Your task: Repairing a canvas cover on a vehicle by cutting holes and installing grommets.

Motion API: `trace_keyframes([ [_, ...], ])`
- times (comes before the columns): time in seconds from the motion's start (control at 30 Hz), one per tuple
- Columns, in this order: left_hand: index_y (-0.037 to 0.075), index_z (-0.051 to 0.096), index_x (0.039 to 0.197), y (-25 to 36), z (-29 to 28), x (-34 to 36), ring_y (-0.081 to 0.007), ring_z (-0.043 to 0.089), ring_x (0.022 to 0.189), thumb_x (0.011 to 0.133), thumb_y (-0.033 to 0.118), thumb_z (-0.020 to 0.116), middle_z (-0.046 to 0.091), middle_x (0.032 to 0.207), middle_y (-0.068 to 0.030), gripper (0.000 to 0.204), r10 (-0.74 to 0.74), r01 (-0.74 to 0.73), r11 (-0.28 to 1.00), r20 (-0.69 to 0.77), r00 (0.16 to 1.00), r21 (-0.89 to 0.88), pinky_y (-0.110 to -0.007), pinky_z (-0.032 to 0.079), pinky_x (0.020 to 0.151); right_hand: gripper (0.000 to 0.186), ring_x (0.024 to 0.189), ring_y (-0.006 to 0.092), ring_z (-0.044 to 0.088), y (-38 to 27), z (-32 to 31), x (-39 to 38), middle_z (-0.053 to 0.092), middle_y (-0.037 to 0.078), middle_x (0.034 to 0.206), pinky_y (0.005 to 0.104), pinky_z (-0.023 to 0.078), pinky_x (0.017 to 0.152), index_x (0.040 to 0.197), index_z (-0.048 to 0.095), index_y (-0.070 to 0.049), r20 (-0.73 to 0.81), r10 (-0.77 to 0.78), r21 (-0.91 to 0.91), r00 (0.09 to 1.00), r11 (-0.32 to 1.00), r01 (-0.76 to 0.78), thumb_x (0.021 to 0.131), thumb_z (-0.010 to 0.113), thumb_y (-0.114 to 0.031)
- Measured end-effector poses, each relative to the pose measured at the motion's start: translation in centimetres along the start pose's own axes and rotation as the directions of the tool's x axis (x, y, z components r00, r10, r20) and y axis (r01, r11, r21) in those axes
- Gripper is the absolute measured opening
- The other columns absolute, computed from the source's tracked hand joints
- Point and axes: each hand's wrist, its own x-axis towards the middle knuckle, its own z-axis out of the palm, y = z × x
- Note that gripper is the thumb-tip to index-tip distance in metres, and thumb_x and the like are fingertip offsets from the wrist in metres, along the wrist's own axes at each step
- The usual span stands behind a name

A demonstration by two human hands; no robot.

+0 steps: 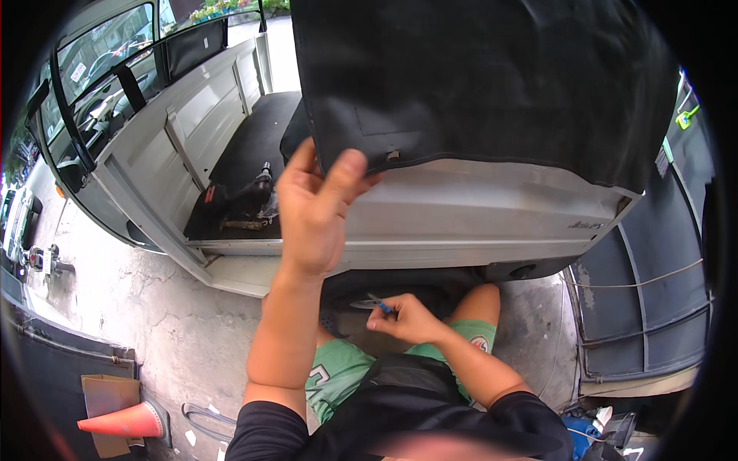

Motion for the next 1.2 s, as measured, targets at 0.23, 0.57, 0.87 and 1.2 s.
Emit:
trace_keyframes([
  [0.23,0.002,0.065,0.130,-2.0,0.3,0.5,-0.0260,0.078,0.101,0.109,0.022,0.065,0.076,0.119,-0.0139,0.029,-0.050,0.049,0.998,-0.025,0.998,-0.036,-0.042,0.065,0.088,0.028,0.068,0.0175,0.058,0.9,2.4,0.8,0.069,0.010,0.079,0.0356,0.050,0.068,0.106,0.075,0.004,-0.051,-0.001,-0.168,0.999,0.986,-0.008,0.099,0.075,-0.023],
  [0.57,0.000,0.065,0.125,-7.8,-12.2,-14.3,-0.0179,0.072,0.089,0.113,0.029,0.058,0.071,0.115,-0.0123,0.032,0.085,0.142,0.905,-0.498,0.863,0.401,-0.031,0.061,0.077,0.035,0.079,0.0111,0.057,2.2,3.7,1.0,0.060,0.006,0.103,0.0274,0.050,0.068,0.142,0.064,0.001,-0.141,-0.146,-0.045,0.979,0.989,0.141,0.110,0.055,-0.008],
  [0.87,-0.005,0.069,0.131,-11.2,-16.2,-20.5,-0.0140,0.072,0.100,0.109,0.018,0.066,0.075,0.116,-0.0084,0.033,-0.216,0.394,0.903,-0.613,0.760,0.170,-0.031,0.062,0.081,0.044,0.092,0.0157,0.070,0.2,10.0,9.4,0.064,0.012,0.127,0.0265,0.056,0.071,0.144,0.049,0.001,-0.174,-0.058,0.260,0.983,0.960,0.102,0.104,0.066,-0.006],
  [1.2,0.008,0.078,0.124,-16.8,-31.3,-4.2,-0.0334,0.072,0.097,0.098,0.026,0.071,0.078,0.107,-0.0135,0.032,-0.048,0.364,0.119,-0.361,0.931,0.924,-0.047,0.054,0.086,0.034,0.109,0.0264,0.074,3.1,5.3,3.1,0.073,0.015,0.126,0.0363,0.059,0.087,0.130,0.066,0.000,0.051,0.119,-0.235,0.992,0.966,-0.104,0.100,0.072,-0.015],
])
